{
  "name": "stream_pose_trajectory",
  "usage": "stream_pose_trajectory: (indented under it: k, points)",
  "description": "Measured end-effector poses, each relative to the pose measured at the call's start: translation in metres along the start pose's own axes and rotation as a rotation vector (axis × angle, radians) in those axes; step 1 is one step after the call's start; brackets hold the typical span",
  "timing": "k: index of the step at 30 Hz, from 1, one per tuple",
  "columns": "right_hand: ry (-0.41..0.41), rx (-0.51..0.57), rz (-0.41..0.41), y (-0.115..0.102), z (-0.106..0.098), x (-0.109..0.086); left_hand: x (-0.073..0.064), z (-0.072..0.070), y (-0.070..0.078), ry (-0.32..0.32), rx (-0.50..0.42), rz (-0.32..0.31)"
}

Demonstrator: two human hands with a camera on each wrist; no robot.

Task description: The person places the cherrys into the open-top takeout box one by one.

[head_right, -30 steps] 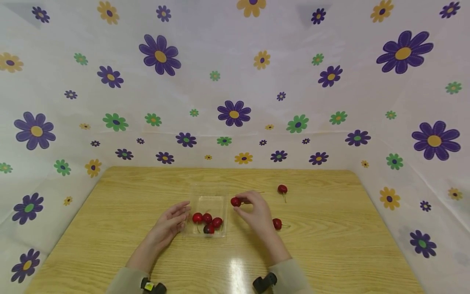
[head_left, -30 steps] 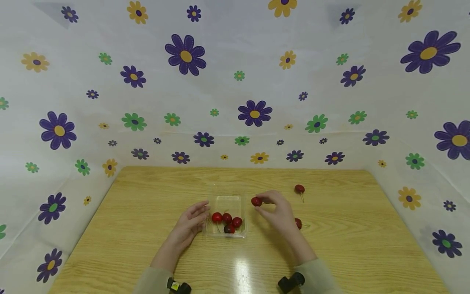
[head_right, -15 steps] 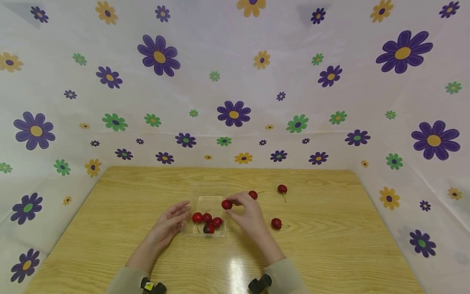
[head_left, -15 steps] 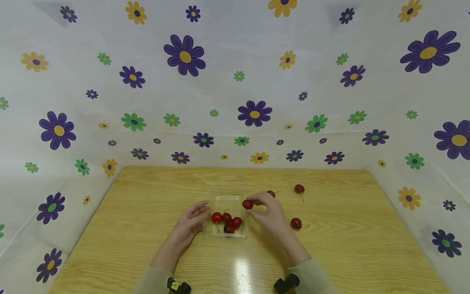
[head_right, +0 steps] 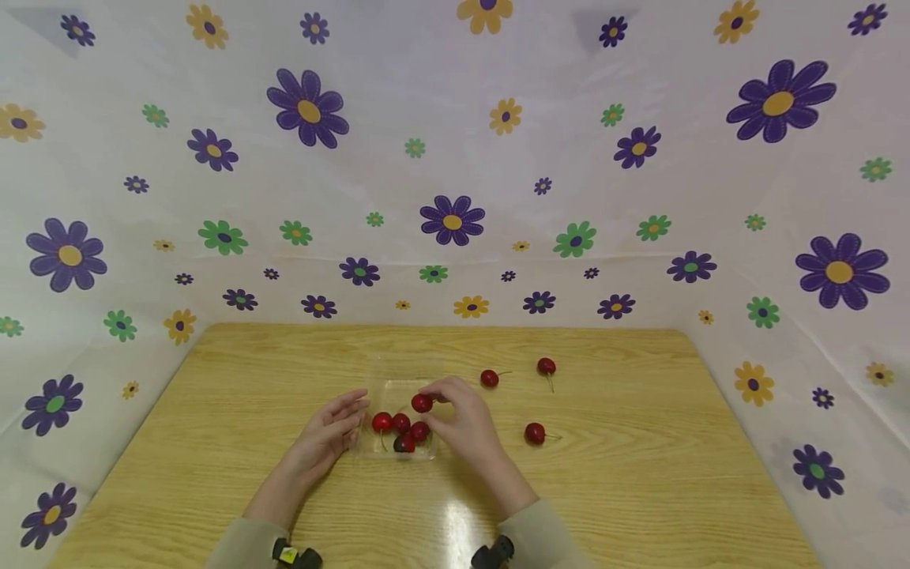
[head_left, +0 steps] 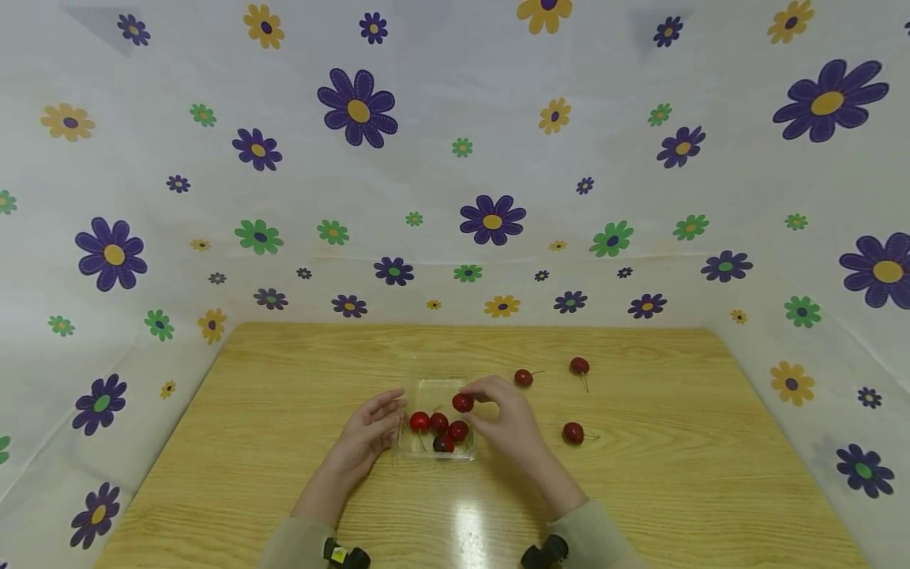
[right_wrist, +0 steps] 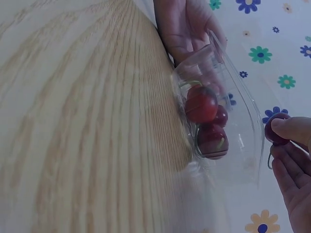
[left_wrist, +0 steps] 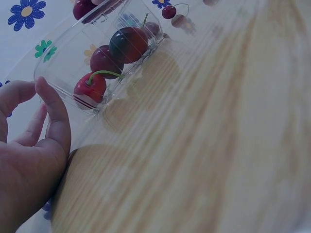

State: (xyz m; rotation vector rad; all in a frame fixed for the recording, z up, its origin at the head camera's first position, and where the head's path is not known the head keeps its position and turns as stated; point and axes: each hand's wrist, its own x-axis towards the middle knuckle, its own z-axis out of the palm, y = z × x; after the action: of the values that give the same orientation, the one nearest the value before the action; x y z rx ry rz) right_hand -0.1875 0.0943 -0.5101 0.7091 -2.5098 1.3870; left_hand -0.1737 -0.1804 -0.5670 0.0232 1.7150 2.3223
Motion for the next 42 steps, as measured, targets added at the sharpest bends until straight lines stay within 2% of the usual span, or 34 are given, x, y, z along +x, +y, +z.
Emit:
stream_pose_trajectory:
  k: [8,15,21,27,36,42]
  points:
    - [-0.049,0.004,-0.018,-0.005,0.011,0.006,0.000,-0.004,-0.004,-0.023,-0.019,0.050]
    - [-0.081,-0.041,-0.046,-0.004,0.022,0.008,0.002,0.001,0.000,0.028,-0.012,-0.030]
    - [-0.106,-0.063,-0.047,-0.004,0.028,0.008,0.001,0.002,0.001,0.030,-0.007,-0.019]
    - [-0.140,-0.053,0.000,-0.006,0.032,0.009,0.000,0.003,0.001,0.024,-0.002,-0.007]
    - [-0.124,-0.129,-0.017,-0.006,0.036,0.009,0.001,0.004,0.003,0.052,-0.015,-0.051]
    - [-0.126,-0.120,-0.010,-0.008,0.035,0.009,0.002,0.004,0.003,0.049,-0.007,-0.060]
